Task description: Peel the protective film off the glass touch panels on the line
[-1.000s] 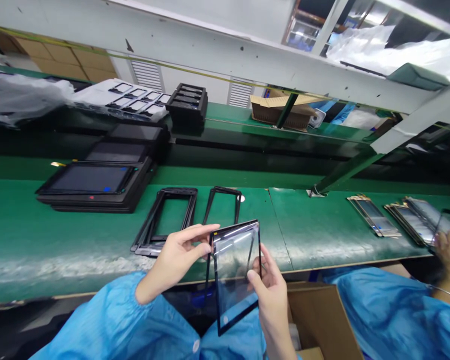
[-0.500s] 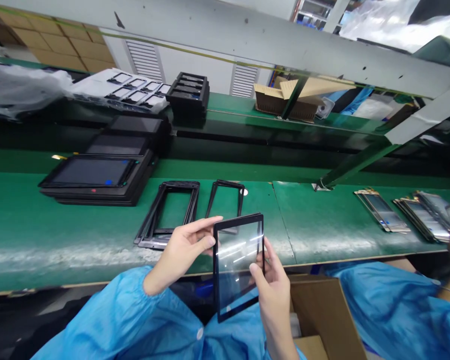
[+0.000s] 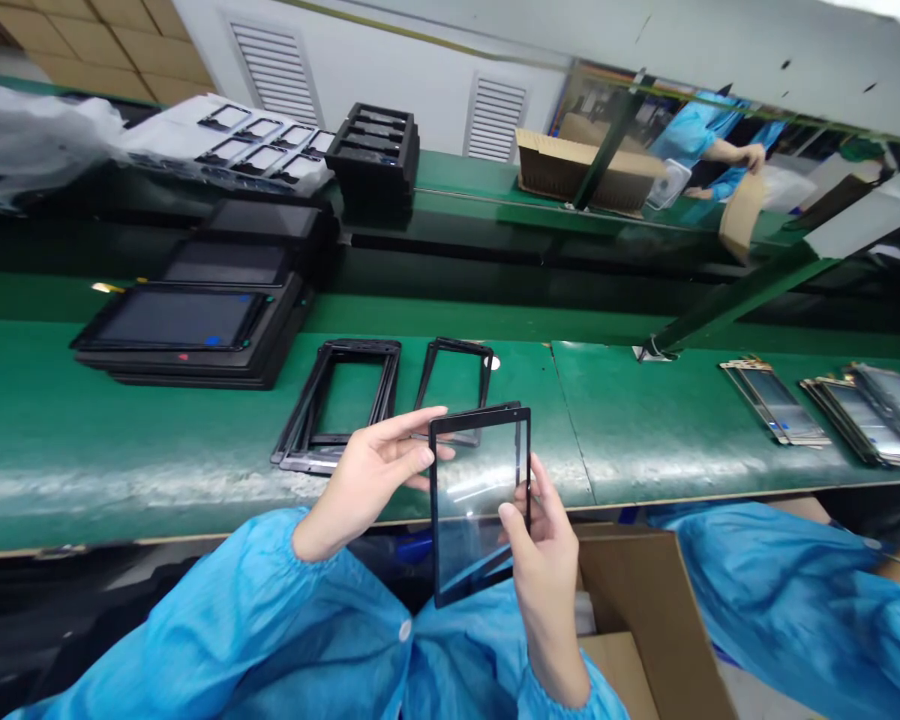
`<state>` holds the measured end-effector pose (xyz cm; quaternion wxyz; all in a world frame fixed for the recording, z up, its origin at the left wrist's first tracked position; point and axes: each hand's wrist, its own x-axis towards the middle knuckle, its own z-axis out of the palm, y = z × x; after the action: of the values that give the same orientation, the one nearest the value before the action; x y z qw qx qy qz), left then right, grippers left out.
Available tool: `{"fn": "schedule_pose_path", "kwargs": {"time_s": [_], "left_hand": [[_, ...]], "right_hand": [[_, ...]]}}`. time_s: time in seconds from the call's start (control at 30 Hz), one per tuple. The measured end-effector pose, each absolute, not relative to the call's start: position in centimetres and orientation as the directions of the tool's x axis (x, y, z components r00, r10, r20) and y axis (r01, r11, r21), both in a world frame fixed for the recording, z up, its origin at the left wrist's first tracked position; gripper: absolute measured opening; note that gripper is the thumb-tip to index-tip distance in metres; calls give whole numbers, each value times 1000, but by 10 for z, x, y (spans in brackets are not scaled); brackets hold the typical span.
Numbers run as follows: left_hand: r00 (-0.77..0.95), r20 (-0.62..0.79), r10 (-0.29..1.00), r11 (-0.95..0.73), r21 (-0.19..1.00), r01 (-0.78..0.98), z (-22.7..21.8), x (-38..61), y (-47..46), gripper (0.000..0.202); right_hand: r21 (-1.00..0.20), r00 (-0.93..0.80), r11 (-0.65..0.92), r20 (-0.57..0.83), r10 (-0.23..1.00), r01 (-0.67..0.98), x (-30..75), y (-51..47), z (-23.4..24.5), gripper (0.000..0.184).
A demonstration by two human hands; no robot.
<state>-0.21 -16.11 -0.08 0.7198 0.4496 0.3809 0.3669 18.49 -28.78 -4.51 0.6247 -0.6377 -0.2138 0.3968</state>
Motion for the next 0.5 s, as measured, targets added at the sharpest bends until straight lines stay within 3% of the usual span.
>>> {"fn": "schedule_pose_path", "kwargs": {"time_s": [0.5], "left_hand": [[417,-222,881,312,936,-161,1,1,-161,56]], "right_hand": [[-975,588,-135,-213,780,-175,190,-289,-41,71]]}}
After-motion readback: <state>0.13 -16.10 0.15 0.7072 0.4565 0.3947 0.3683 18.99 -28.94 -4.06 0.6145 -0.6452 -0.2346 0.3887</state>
